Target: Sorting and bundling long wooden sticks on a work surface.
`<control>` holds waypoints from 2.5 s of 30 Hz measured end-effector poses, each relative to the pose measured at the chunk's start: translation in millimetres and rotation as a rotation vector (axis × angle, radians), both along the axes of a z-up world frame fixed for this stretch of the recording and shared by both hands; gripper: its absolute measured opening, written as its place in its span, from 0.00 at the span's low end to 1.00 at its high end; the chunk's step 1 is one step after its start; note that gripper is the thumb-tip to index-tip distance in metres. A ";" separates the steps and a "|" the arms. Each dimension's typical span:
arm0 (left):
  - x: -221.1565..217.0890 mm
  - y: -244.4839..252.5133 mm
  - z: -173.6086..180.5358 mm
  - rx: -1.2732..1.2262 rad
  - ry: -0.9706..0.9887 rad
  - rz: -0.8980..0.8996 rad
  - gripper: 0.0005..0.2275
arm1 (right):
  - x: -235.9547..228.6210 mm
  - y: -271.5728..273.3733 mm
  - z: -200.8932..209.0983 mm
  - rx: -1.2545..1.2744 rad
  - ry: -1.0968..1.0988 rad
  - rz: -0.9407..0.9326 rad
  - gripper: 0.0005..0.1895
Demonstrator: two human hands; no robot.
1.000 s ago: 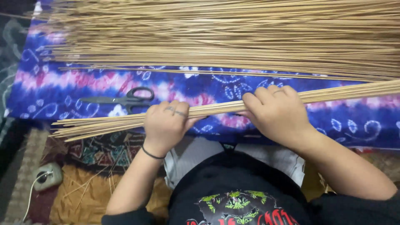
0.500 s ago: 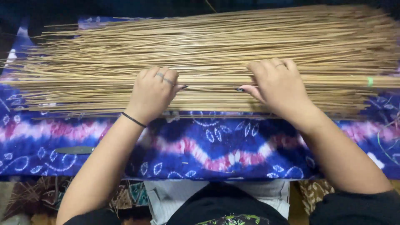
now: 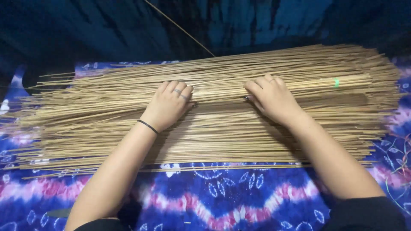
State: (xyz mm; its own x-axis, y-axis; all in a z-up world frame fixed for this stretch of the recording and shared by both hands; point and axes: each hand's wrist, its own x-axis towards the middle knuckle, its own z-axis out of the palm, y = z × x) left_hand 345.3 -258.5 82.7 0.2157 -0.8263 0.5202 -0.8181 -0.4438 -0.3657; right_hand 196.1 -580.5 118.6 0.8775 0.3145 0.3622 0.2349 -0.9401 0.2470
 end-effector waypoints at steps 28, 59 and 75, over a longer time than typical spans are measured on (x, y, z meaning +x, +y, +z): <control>-5.1 -15.6 7.9 -0.059 0.652 0.088 0.23 | 11.9 4.1 -15.8 0.312 0.131 -0.067 0.32; -137.7 21.3 -34.3 0.036 0.771 -0.052 0.15 | -135.7 24.2 -82.1 0.302 0.289 0.005 0.10; -235.6 170.2 -30.6 -0.218 0.492 0.372 0.19 | -191.0 110.5 -54.9 0.318 0.167 0.025 0.20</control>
State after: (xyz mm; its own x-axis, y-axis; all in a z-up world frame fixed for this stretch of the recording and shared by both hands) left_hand 109.7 -88.3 52.1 0.7229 -0.5372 0.4346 -0.6442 -0.7514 0.1428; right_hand 5.1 -469.9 63.6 0.9263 0.2310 0.2977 0.2711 -0.9573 -0.1006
